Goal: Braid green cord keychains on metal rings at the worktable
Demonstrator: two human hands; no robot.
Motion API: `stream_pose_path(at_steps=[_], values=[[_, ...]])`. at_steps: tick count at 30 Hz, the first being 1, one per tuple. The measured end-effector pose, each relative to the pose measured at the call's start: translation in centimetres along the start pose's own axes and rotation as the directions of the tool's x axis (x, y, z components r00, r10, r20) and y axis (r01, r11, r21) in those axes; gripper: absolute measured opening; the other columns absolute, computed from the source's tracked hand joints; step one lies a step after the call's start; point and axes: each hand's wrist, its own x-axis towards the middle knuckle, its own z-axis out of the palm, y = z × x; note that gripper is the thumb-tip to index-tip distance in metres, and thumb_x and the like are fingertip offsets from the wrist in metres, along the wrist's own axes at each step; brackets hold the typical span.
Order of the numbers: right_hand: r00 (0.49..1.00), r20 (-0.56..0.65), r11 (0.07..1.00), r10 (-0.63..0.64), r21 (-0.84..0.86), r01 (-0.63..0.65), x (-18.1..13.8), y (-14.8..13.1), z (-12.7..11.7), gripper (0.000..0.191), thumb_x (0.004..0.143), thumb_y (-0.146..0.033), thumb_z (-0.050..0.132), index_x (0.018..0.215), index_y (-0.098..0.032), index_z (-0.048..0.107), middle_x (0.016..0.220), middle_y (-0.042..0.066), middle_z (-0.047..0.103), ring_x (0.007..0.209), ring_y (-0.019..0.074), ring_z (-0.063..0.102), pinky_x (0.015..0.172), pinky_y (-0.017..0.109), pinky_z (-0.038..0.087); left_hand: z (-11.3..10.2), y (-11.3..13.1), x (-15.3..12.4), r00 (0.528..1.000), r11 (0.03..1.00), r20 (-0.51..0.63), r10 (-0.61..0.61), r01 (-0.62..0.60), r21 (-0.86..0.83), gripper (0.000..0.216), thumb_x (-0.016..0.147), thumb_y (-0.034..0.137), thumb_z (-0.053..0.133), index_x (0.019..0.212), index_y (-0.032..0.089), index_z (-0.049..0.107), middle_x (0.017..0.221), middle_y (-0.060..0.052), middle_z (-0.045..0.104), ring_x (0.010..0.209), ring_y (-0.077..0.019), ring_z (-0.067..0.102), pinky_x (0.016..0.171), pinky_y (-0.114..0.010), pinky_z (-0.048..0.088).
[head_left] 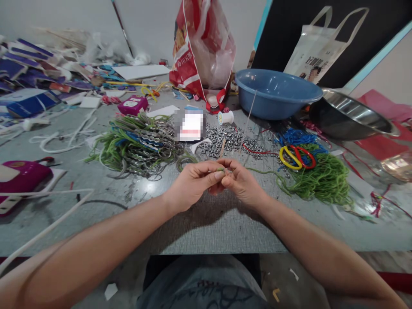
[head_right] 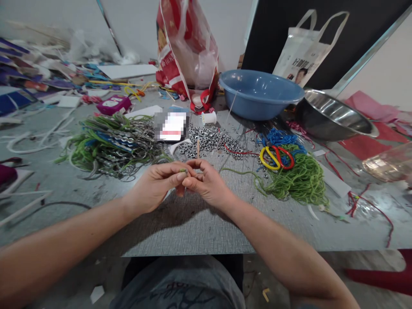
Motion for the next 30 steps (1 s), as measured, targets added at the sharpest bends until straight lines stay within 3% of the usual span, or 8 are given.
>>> stream_pose_path(at_steps=[4, 6, 9, 13, 20, 23, 25, 30], values=[[0.954, -0.174, 0.930, -0.243, -0.320, 0.179, -0.4, -0.4, -0.4, 0.045, 0.073, -0.051, 0.065, 0.105, -0.025, 0.047, 0.101, 0.006, 0.057, 0.085, 0.0162, 0.058, 0.066, 0.030, 0.049, -0.2, 0.1, 0.1, 0.997, 0.998, -0.070, 0.012, -0.008, 0.056, 0.022, 0.075, 0.037, 0.067, 0.072, 0.015, 0.066, 0.071, 0.001, 0.058, 0.048, -0.0045, 0.050, 0.047, -0.019, 0.043], [0.875, -0.180, 0.779, -0.450, -0.558, 0.287, -0.7, -0.8, -0.6, 0.026, 0.078, -0.038, 0.063, 0.099, -0.025, 0.053, 0.110, 0.006, 0.054, 0.099, 0.0178, 0.054, 0.077, 0.034, 0.048, -0.3, 0.1, 0.1, 0.994, 0.997, -0.108, 0.007, 0.002, 0.083, 0.019, 0.075, 0.035, 0.067, 0.072, 0.016, 0.066, 0.070, 0.003, 0.057, 0.047, -0.0037, 0.050, 0.047, -0.018, 0.043], [0.770, -0.051, 0.504, -0.636, -0.783, 0.365, -1.0, -1.3, -0.6, 0.008, 0.080, -0.025, 0.060, 0.088, -0.024, 0.058, 0.101, 0.004, 0.057, 0.099, 0.0182, 0.054, 0.087, 0.039, 0.044, -0.4, 0.0, 0.1, 0.992, 0.995, -0.123, -0.006, 0.018, 0.098, 0.017, 0.075, 0.032, 0.067, 0.069, 0.016, 0.066, 0.063, 0.004, 0.054, 0.047, -0.0043, 0.050, 0.047, -0.018, 0.042], [0.696, 0.041, 0.292, -0.717, -0.889, 0.353, -1.0, -1.5, -0.5, 0.005, 0.080, -0.025, 0.061, 0.085, -0.024, 0.060, 0.090, 0.002, 0.060, 0.092, 0.0187, 0.055, 0.083, 0.039, 0.043, -0.3, 0.1, 0.1, 0.993, 0.996, -0.118, -0.018, 0.028, 0.084, 0.020, 0.072, 0.035, 0.069, 0.067, 0.016, 0.067, 0.060, 0.003, 0.056, 0.047, -0.0055, 0.049, 0.046, -0.019, 0.043], [0.641, 0.111, 0.094, -0.760, -0.957, 0.276, -1.3, -1.8, -0.5, 0.006, 0.082, -0.022, 0.059, 0.084, -0.024, 0.064, 0.083, 0.001, 0.063, 0.084, 0.0172, 0.057, 0.080, 0.036, 0.042, -0.4, 0.3, 0.0, 0.995, 0.993, -0.085, -0.056, 0.064, 0.101, 0.017, 0.075, 0.033, 0.066, 0.071, 0.017, 0.071, 0.055, 0.003, 0.055, 0.048, -0.0063, 0.049, 0.048, -0.019, 0.044], [0.642, 0.128, 0.063, -0.756, -0.962, 0.266, -1.5, -1.9, -0.5, 0.007, 0.081, -0.019, 0.059, 0.083, -0.024, 0.063, 0.081, 0.001, 0.063, 0.082, 0.0170, 0.056, 0.079, 0.035, 0.042, -0.4, 0.2, 0.0, 0.995, 0.989, -0.091, -0.037, 0.050, 0.143, 0.015, 0.075, 0.030, 0.065, 0.073, 0.018, 0.072, 0.060, 0.002, 0.059, 0.047, -0.0055, 0.049, 0.047, -0.019, 0.045], [0.654, 0.107, 0.108, -0.749, -0.954, 0.280, -1.5, -2.0, -0.4, 0.006, 0.080, -0.019, 0.058, 0.082, -0.024, 0.062, 0.080, 0.001, 0.063, 0.082, 0.0171, 0.056, 0.078, 0.036, 0.042, -0.4, 0.2, 0.1, 0.995, 0.982, -0.099, -0.015, 0.033, 0.184, 0.012, 0.075, 0.028, 0.065, 0.074, 0.018, 0.073, 0.065, 0.001, 0.062, 0.047, -0.0051, 0.050, 0.046, -0.018, 0.045], [0.766, -0.058, 0.489, -0.641, -0.799, 0.349, -1.2, -1.9, -0.4, 0.005, 0.080, -0.018, 0.058, 0.081, -0.022, 0.060, 0.091, 0.002, 0.060, 0.090, 0.0160, 0.055, 0.083, 0.036, 0.043, -0.3, 0.3, 0.0, 0.996, 0.969, -0.091, -0.003, 0.026, 0.246, 0.012, 0.075, 0.026, 0.064, 0.078, 0.020, 0.074, 0.087, -0.003, 0.070, 0.047, -0.0041, 0.053, 0.046, -0.018, 0.048]])
